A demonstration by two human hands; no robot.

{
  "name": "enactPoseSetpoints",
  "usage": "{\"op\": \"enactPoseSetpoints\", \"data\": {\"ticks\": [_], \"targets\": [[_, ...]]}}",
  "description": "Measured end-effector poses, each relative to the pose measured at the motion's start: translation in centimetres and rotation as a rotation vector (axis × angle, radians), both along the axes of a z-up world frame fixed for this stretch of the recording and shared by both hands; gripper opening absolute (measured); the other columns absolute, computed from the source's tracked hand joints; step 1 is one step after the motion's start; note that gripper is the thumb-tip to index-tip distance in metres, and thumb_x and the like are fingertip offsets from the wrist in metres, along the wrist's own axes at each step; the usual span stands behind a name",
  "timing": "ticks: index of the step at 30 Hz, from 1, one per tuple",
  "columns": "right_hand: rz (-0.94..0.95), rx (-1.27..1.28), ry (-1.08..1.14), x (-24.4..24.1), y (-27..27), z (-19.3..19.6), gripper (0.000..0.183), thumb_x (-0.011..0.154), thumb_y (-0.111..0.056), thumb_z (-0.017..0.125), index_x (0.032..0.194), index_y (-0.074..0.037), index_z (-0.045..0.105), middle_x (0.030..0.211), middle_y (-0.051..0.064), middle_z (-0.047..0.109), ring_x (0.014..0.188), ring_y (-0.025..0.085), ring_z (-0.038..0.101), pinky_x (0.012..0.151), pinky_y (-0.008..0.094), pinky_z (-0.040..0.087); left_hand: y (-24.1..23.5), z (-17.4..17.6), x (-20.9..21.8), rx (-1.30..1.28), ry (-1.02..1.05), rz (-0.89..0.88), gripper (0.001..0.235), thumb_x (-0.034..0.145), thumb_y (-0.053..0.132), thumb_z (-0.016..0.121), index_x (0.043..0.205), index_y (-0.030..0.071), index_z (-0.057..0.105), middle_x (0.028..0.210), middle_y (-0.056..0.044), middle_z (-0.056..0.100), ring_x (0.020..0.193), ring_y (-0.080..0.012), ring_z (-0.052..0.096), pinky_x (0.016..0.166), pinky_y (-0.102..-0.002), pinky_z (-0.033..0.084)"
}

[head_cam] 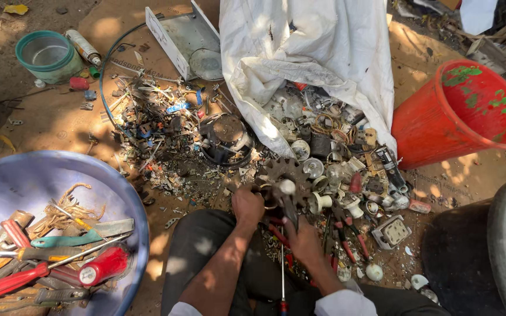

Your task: The person sits on the ground and uses a hammer to break apart various small electronic components and plastic casings. They repeatedly strike the items against a metal gear to separate parts, occasionally using pliers to hold or adjust the pieces.

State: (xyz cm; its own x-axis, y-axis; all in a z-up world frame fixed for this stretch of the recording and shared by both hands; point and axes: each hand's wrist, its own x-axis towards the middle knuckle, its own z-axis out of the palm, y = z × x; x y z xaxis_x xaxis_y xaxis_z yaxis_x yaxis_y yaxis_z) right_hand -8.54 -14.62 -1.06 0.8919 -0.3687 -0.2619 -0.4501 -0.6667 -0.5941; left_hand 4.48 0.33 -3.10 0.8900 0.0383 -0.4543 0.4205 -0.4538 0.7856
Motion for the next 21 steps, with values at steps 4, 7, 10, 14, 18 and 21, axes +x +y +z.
{"op": "enactPoseSetpoints", "data": {"ticks": [4, 7, 10, 14, 18, 21], "targets": [[0.049, -0.183, 0.058, -1.0, -0.6, -0.9, 0.061, 0.106, -0.056, 0.056, 0.090, 0.003, 0.058, 0.067, 0.018, 0.052, 0.057, 0.027, 0.054, 0.049, 0.041, 0.040, 0.9, -0.2, 0.4, 0.041, 0.019, -0.030, 0.028, 0.086, 0.007, 0.069, 0.114, 0.003, 0.074, 0.106, -0.023, 0.074, 0.099, -0.0424, 0.071, 0.086, -0.051, 0.055], [-0.122, 0.302, -0.262, -2.9, -1.2, 3.3, 0.055, 0.093, -0.056, 0.044, 0.102, -0.006, 0.065, 0.060, 0.011, 0.064, 0.043, 0.021, 0.059, 0.037, 0.039, 0.049, -0.6, -0.4, 0.5, -0.014, -0.055, 0.029, 0.034, 0.082, 0.001, 0.066, 0.116, 0.000, 0.068, 0.103, -0.026, 0.073, 0.099, -0.0444, 0.070, 0.087, -0.052, 0.055], [-0.038, 0.637, -1.043, -3.3, -0.5, 6.2, 0.053, 0.104, -0.052, 0.059, 0.121, -0.002, 0.052, 0.087, 0.013, 0.065, 0.058, 0.021, 0.059, 0.050, 0.039, 0.049, -0.6, -0.6, 0.3, -0.036, -0.016, 0.101, 0.055, 0.080, -0.003, 0.063, 0.134, -0.002, 0.049, 0.100, -0.031, 0.070, 0.095, -0.0486, 0.068, 0.086, -0.054, 0.053], [0.121, 0.802, -1.275, -0.7, 0.7, 3.8, 0.050, 0.106, -0.048, 0.061, 0.121, -0.001, 0.059, 0.088, 0.015, 0.064, 0.067, 0.028, 0.057, 0.057, 0.045, 0.045, -0.6, -0.6, 0.5, -0.034, -0.023, 0.096, 0.042, 0.083, -0.001, 0.064, 0.123, -0.004, 0.054, 0.100, -0.031, 0.070, 0.098, -0.0503, 0.067, 0.088, -0.055, 0.052], [-0.069, -0.042, 0.071, 0.5, 0.9, -0.6, 0.055, 0.102, -0.051, 0.056, 0.098, 0.004, 0.064, 0.058, 0.018, 0.062, 0.052, 0.033, 0.065, 0.052, 0.049, 0.049, 0.1, -0.1, 0.2, -0.012, 0.075, 0.052, 0.060, 0.081, 0.000, 0.066, 0.137, -0.003, 0.044, 0.099, -0.029, 0.071, 0.097, -0.0464, 0.071, 0.089, -0.052, 0.055], [-0.122, 0.078, 0.171, 0.2, -0.1, -2.3, 0.049, 0.100, -0.048, 0.054, 0.101, 0.001, 0.062, 0.059, 0.018, 0.065, 0.052, 0.030, 0.068, 0.050, 0.045, 0.051, 0.2, 0.2, 0.2, 0.024, 0.111, 0.014, 0.044, 0.083, 0.009, 0.072, 0.125, 0.000, 0.060, 0.107, -0.025, 0.072, 0.102, -0.0443, 0.069, 0.090, -0.053, 0.055]]}}
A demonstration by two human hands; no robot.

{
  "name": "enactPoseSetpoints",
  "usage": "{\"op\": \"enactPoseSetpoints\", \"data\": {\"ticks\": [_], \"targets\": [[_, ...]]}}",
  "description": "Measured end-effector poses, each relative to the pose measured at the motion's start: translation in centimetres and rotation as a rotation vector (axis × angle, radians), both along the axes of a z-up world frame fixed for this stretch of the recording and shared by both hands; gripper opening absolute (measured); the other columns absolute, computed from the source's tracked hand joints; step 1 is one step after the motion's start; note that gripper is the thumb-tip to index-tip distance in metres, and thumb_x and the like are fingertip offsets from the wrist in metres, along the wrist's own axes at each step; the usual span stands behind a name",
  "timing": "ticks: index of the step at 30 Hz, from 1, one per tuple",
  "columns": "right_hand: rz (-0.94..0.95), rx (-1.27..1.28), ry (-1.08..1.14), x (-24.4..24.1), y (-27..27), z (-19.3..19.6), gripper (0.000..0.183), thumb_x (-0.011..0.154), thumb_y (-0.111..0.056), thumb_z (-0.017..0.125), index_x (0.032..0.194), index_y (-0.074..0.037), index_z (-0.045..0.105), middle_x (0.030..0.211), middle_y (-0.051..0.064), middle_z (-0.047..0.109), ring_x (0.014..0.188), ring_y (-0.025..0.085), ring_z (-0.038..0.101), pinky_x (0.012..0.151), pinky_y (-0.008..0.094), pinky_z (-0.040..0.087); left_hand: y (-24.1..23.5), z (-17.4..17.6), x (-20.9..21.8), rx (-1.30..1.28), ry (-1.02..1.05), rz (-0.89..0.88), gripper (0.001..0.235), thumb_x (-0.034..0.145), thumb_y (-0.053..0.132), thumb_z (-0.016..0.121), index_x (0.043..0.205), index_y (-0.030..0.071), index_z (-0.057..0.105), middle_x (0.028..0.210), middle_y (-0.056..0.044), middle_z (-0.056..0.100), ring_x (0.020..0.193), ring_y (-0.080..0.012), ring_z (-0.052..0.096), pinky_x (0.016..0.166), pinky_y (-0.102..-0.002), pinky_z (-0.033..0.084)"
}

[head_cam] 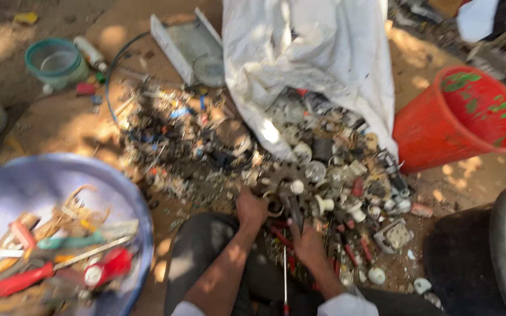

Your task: The person sits on the ground and uses a hammer to break apart various small electronic components and plastic casings. They repeatedly strike the items against a metal gear to separate parts, occasionally using pliers to hold or adjust the pieces.

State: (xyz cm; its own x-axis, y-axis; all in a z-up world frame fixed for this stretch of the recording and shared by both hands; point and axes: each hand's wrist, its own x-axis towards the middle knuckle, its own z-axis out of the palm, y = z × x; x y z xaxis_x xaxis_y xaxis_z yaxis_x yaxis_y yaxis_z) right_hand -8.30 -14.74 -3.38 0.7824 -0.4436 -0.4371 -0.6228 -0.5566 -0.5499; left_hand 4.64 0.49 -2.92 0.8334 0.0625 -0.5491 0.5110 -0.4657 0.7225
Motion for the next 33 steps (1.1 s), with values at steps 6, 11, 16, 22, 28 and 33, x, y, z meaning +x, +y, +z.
{"op": "enactPoseSetpoints", "data": {"ticks": [6, 11, 16, 22, 28, 33], "targets": [[0.060, -0.002, -0.206, -0.7, -0.2, -1.9, 0.047, 0.099, -0.047, 0.059, 0.092, -0.001, 0.064, 0.063, 0.014, 0.066, 0.053, 0.026, 0.066, 0.050, 0.043, 0.048, 0.2, 1.6, -0.6, 0.008, 0.036, -0.087, 0.041, 0.085, 0.013, 0.073, 0.125, 0.007, 0.070, 0.110, -0.025, 0.074, 0.098, -0.0391, 0.072, 0.092, -0.049, 0.057], [-0.170, 0.233, -0.271, -1.7, 1.0, 4.2, 0.040, 0.102, -0.043, 0.056, 0.097, -0.005, 0.067, 0.068, 0.008, 0.060, 0.054, 0.021, 0.058, 0.047, 0.042, 0.051, -0.1, 1.6, -0.2, -0.002, 0.068, -0.102, 0.040, 0.093, 0.010, 0.059, 0.131, 0.015, 0.071, 0.102, -0.023, 0.077, 0.083, -0.0342, 0.077, 0.083, -0.046, 0.062], [0.731, 1.029, -1.174, 0.2, -1.9, 16.0, 0.041, 0.110, -0.033, 0.064, 0.137, -0.004, 0.055, 0.097, 0.021, 0.059, 0.078, 0.036, 0.065, 0.071, 0.053, 0.056, -0.5, 0.6, -0.3, 0.015, -0.197, -0.103, 0.046, 0.083, -0.002, 0.061, 0.125, 0.012, 0.075, 0.108, -0.022, 0.076, 0.091, -0.0334, 0.075, 0.090, -0.045, 0.058], [0.115, 0.254, -0.667, -1.0, 1.7, 6.0, 0.047, 0.107, -0.048, 0.052, 0.122, -0.004, 0.062, 0.080, 0.014, 0.069, 0.069, 0.025, 0.068, 0.064, 0.039, 0.055, -0.8, -0.7, -0.3, -0.066, -0.091, -0.023, 0.051, 0.081, -0.006, 0.057, 0.125, 0.012, 0.074, 0.115, -0.021, 0.074, 0.096, -0.0336, 0.077, 0.093, -0.041, 0.059], [0.072, 0.050, -0.118, -2.0, 0.2, 0.7, 0.052, 0.100, -0.055, 0.054, 0.100, -0.004, 0.069, 0.062, 0.010, 0.062, 0.058, 0.024, 0.062, 0.054, 0.039, 0.048, -0.5, -1.8, -0.5, -0.043, -0.205, -0.093, 0.048, 0.081, -0.004, 0.060, 0.119, 0.017, 0.079, 0.112, -0.024, 0.072, 0.097, -0.0391, 0.072, 0.086, -0.047, 0.058], [-0.056, 0.621, -0.873, -4.2, 0.0, 8.8, 0.042, 0.100, -0.049, 0.059, 0.107, -0.007, 0.060, 0.077, 0.010, 0.064, 0.052, 0.019, 0.056, 0.045, 0.035, 0.043, -1.2, -3.3, -0.8, 0.007, -0.343, -0.089, 0.047, 0.075, -0.009, 0.064, 0.117, 0.008, 0.076, 0.120, -0.029, 0.061, 0.108, -0.0426, 0.064, 0.098, -0.045, 0.053]]}}
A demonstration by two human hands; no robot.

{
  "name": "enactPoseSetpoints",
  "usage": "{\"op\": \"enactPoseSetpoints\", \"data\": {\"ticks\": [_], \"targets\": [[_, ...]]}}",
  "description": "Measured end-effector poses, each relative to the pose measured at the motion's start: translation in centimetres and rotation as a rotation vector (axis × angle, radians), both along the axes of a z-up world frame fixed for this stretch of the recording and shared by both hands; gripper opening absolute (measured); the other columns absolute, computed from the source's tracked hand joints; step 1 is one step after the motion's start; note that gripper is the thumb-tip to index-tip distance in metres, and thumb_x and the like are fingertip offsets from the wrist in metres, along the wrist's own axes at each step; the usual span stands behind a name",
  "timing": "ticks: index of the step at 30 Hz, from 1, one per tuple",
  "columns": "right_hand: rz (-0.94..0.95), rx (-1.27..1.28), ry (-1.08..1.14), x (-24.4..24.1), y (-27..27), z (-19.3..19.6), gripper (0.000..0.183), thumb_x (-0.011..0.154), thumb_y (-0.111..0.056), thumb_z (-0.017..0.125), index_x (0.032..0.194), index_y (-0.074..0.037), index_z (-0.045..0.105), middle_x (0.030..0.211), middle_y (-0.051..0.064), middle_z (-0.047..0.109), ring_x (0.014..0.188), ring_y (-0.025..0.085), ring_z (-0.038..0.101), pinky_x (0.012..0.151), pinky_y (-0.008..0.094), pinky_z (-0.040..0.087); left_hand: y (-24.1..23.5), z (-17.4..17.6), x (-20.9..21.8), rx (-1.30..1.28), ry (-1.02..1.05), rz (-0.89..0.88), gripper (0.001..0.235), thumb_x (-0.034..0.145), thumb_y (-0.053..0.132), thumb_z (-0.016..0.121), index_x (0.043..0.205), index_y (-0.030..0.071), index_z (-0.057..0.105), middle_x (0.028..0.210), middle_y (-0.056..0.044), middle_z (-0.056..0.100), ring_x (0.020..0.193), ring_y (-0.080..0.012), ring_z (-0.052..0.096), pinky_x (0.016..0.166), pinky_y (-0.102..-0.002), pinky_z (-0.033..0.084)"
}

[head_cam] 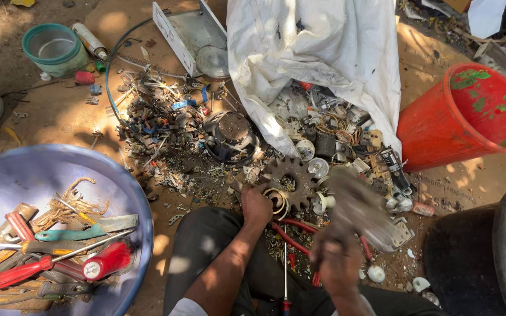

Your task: The person sits on the ground and uses a hammer to break apart various small electronic components and plastic casings. They repeatedly strike the items against a metal gear to separate parts, occasionally using pliers to hold or adjust the pieces.

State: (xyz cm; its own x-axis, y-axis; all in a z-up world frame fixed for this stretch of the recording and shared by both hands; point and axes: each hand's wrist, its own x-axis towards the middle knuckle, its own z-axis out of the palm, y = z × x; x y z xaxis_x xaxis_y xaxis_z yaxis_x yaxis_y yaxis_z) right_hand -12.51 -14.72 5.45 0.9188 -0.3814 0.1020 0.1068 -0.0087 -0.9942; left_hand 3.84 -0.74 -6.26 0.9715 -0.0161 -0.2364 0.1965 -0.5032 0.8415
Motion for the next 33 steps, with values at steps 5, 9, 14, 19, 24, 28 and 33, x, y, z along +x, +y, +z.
{"op": "enactPoseSetpoints", "data": {"ticks": [5, 9, 14, 19, 24, 28, 33], "targets": [[0.055, 0.079, -0.615, 1.6, -0.5, -1.0, 0.044, 0.102, -0.047, 0.069, 0.114, -0.006, 0.059, 0.091, 0.010, 0.065, 0.071, 0.024, 0.061, 0.072, 0.044, 0.052, -0.6, -0.4, 0.0, -0.065, -0.027, 0.088, 0.046, 0.075, -0.014, 0.062, 0.120, -0.005, 0.060, 0.129, -0.032, 0.050, 0.111, -0.0490, 0.059, 0.098, -0.049, 0.050], [0.197, -0.610, 0.843, 3.2, 0.9, -7.7, 0.058, 0.105, -0.053, 0.048, 0.083, -0.001, 0.062, 0.068, 0.016, 0.060, 0.060, 0.029, 0.058, 0.058, 0.044, 0.045, -0.3, 0.1, 0.1, -0.027, -0.102, 0.086, 0.040, 0.073, -0.008, 0.067, 0.112, -0.005, 0.062, 0.122, -0.030, 0.055, 0.114, -0.0497, 0.056, 0.099, -0.050, 0.048], [0.141, -0.647, 0.794, 1.3, 0.4, -10.7, 0.054, 0.102, -0.051, 0.050, 0.085, -0.001, 0.064, 0.064, 0.018, 0.062, 0.057, 0.030, 0.062, 0.059, 0.045, 0.047, 1.1, 1.3, -0.8, -0.054, 0.353, -0.024, 0.047, 0.090, 0.020, 0.074, 0.126, -0.004, 0.057, 0.110, -0.025, 0.067, 0.101, -0.0431, 0.067, 0.086, -0.054, 0.056], [0.045, -0.438, 0.586, 3.0, 0.5, -7.7, 0.048, 0.101, -0.049, 0.053, 0.098, -0.003, 0.067, 0.064, 0.012, 0.063, 0.053, 0.025, 0.060, 0.051, 0.041, 0.048, 1.0, 3.0, -0.5, -0.037, 0.207, -0.008, 0.034, 0.087, 0.007, 0.066, 0.120, 0.009, 0.075, 0.101, -0.025, 0.073, 0.093, -0.0420, 0.071, 0.087, -0.049, 0.056], [-0.042, 0.029, 0.170, 1.2, 0.9, 1.3, 0.039, 0.099, -0.043, 0.061, 0.099, -0.004, 0.063, 0.068, 0.010, 0.059, 0.051, 0.016, 0.056, 0.041, 0.032, 0.046, 0.4, 2.5, -0.5, -0.033, 0.036, -0.013, 0.039, 0.083, -0.003, 0.062, 0.118, 0.006, 0.076, 0.103, -0.024, 0.074, 0.096, -0.0395, 0.072, 0.090, -0.046, 0.056], [0.080, 0.121, -0.476, 1.3, 0.5, 5.0, 0.042, 0.104, -0.045, 0.066, 0.112, -0.004, 0.062, 0.082, 0.009, 0.061, 0.073, 0.019, 0.060, 0.067, 0.037, 0.051, -0.1, 2.8, 0.1, -0.082, 0.023, 0.045, 0.036, 0.079, -0.008, 0.062, 0.113, -0.002, 0.071, 0.103, -0.025, 0.073, 0.100, -0.0409, 0.071, 0.089, -0.047, 0.055], [0.139, -0.669, 0.830, 3.0, 1.5, -3.9, 0.047, 0.101, -0.054, 0.050, 0.094, -0.010, 0.064, 0.064, 0.006, 0.058, 0.056, 0.017, 0.058, 0.058, 0.039, 0.048, 0.1, 2.8, -0.1, -0.107, 0.175, 0.066, 0.035, 0.079, -0.009, 0.063, 0.114, -0.007, 0.064, 0.104, -0.027, 0.071, 0.098, -0.0422, 0.072, 0.083, -0.048, 0.058]]}}
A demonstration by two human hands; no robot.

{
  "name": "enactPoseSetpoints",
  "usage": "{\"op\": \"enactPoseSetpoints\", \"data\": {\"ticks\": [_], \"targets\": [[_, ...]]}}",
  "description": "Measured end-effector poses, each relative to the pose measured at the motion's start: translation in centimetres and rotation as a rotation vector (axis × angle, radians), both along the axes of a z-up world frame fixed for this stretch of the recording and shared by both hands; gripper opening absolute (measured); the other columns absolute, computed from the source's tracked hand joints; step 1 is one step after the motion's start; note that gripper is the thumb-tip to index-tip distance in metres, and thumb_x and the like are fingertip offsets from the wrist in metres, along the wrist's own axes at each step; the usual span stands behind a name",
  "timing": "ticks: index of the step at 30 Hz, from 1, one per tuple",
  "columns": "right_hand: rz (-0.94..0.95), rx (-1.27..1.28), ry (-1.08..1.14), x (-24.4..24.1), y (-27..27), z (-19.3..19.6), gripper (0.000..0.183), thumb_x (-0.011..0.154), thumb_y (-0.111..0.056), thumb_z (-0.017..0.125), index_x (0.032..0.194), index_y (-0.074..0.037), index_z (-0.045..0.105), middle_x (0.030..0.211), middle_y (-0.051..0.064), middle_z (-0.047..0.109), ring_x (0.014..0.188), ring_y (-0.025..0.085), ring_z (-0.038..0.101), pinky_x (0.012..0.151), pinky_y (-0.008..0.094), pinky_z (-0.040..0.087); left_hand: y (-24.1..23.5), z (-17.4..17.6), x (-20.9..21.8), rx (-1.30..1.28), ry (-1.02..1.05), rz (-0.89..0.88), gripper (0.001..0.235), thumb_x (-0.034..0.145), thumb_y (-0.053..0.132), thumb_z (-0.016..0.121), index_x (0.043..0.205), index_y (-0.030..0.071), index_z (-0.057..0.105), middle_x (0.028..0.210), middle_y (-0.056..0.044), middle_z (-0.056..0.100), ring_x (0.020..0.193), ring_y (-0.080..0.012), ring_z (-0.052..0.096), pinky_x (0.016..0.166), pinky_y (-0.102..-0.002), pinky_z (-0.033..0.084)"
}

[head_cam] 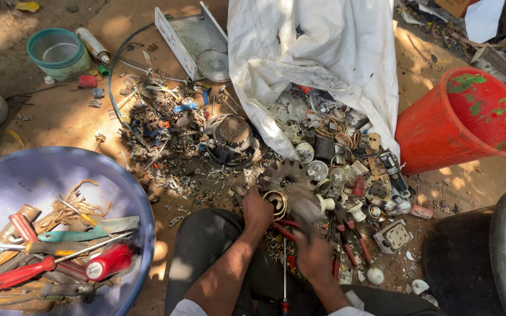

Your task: The person sits on the ground and uses a hammer to break apart various small electronic components and plastic casings. They repeatedly strike the items against a metal gear to separate parts, occasionally using pliers to hold or adjust the pieces.

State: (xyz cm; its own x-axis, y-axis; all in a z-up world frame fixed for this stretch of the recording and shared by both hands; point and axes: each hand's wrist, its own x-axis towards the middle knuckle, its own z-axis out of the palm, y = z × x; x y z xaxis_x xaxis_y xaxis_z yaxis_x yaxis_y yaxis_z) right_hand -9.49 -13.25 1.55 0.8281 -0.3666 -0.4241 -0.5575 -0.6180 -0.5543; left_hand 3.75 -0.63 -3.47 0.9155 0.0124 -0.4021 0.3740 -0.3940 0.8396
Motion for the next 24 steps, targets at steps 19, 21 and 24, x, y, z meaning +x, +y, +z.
{"op": "enactPoseSetpoints", "data": {"ticks": [19, 21, 24], "targets": [[-0.022, 0.037, -0.111, -0.3, 0.0, -1.5, 0.048, 0.100, -0.051, 0.045, 0.111, -0.008, 0.062, 0.053, 0.008, 0.058, 0.043, 0.020, 0.060, 0.041, 0.039, 0.049, -0.4, -0.7, 0.0, 0.150, -0.274, -0.082, 0.037, 0.083, -0.007, 0.059, 0.117, 0.000, 0.073, 0.112, -0.025, 0.071, 0.101, -0.0453, 0.068, 0.091, -0.051, 0.054], [-0.064, 0.091, -0.078, -0.7, -0.4, -4.1, 0.054, 0.097, -0.053, 0.048, 0.091, -0.003, 0.067, 0.055, 0.013, 0.058, 0.047, 0.025, 0.058, 0.047, 0.043, 0.042, 0.3, -0.7, -1.2, 0.150, -0.141, -0.101, 0.037, 0.087, 0.000, 0.063, 0.124, -0.002, 0.066, 0.111, -0.027, 0.071, 0.100, -0.0447, 0.069, 0.088, -0.052, 0.056], [-0.013, 0.047, -0.111, -0.8, -1.8, -6.3, 0.060, 0.102, -0.053, 0.051, 0.082, 0.002, 0.064, 0.058, 0.013, 0.058, 0.051, 0.024, 0.060, 0.051, 0.040, 0.043, 0.5, -0.5, -0.9, 0.085, 0.043, -0.072, 0.049, 0.090, 0.012, 0.071, 0.134, -0.004, 0.056, 0.109, -0.029, 0.070, 0.096, -0.0423, 0.071, 0.083, -0.051, 0.059]]}}
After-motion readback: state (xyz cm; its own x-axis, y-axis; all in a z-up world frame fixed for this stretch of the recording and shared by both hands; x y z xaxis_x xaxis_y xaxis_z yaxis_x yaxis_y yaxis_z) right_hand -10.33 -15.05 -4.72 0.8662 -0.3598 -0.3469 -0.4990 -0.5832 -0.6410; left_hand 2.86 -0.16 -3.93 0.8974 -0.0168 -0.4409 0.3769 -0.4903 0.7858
